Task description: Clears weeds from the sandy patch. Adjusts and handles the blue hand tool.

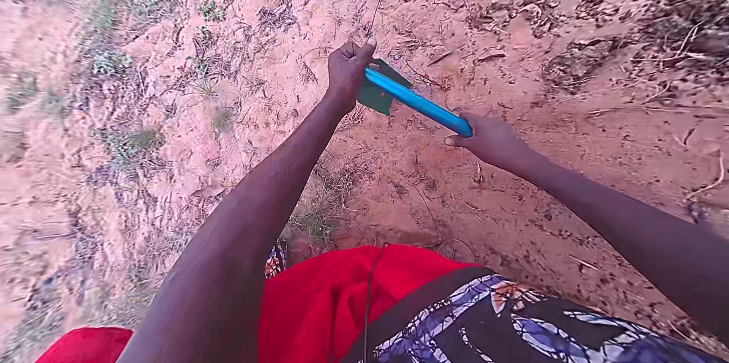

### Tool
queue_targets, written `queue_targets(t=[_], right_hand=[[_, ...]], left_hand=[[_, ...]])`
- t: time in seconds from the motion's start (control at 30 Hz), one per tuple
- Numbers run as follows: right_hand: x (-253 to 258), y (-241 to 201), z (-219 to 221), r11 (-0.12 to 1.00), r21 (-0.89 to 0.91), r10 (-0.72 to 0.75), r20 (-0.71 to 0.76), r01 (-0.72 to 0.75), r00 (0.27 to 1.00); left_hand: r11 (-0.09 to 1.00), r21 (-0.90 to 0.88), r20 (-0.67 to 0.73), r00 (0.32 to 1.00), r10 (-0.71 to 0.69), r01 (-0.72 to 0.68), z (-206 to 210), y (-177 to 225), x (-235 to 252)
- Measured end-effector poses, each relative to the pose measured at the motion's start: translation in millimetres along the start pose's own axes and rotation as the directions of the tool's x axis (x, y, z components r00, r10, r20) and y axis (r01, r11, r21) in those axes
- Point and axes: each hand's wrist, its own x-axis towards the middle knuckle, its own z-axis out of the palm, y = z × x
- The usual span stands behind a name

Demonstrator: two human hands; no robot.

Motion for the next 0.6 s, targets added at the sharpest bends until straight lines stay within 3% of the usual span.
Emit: queue_targets(t=[0.07, 0.23, 0.6], right_hand=[[0, 27, 10, 0.998, -0.056, 0.003, 0.003, -0.003, 1.0], [-1, 40, 22, 1.0, 0.003, 0.009, 0.046, -0.009, 0.999], [-27, 65, 10, 0.994, 0.044, 0.102, -0.046, -0.1, 0.994]], left_hand=[[0.999, -0.031, -0.09, 0.996, -0.023, 0.02, 27, -24, -15], [0.999, -0.012, -0.194, 0.98, -0.037, 0.035, 40, -19, -26], [0.963, 0.125, -0.204, 0.956, -0.211, 0.239, 81, 6, 0]])
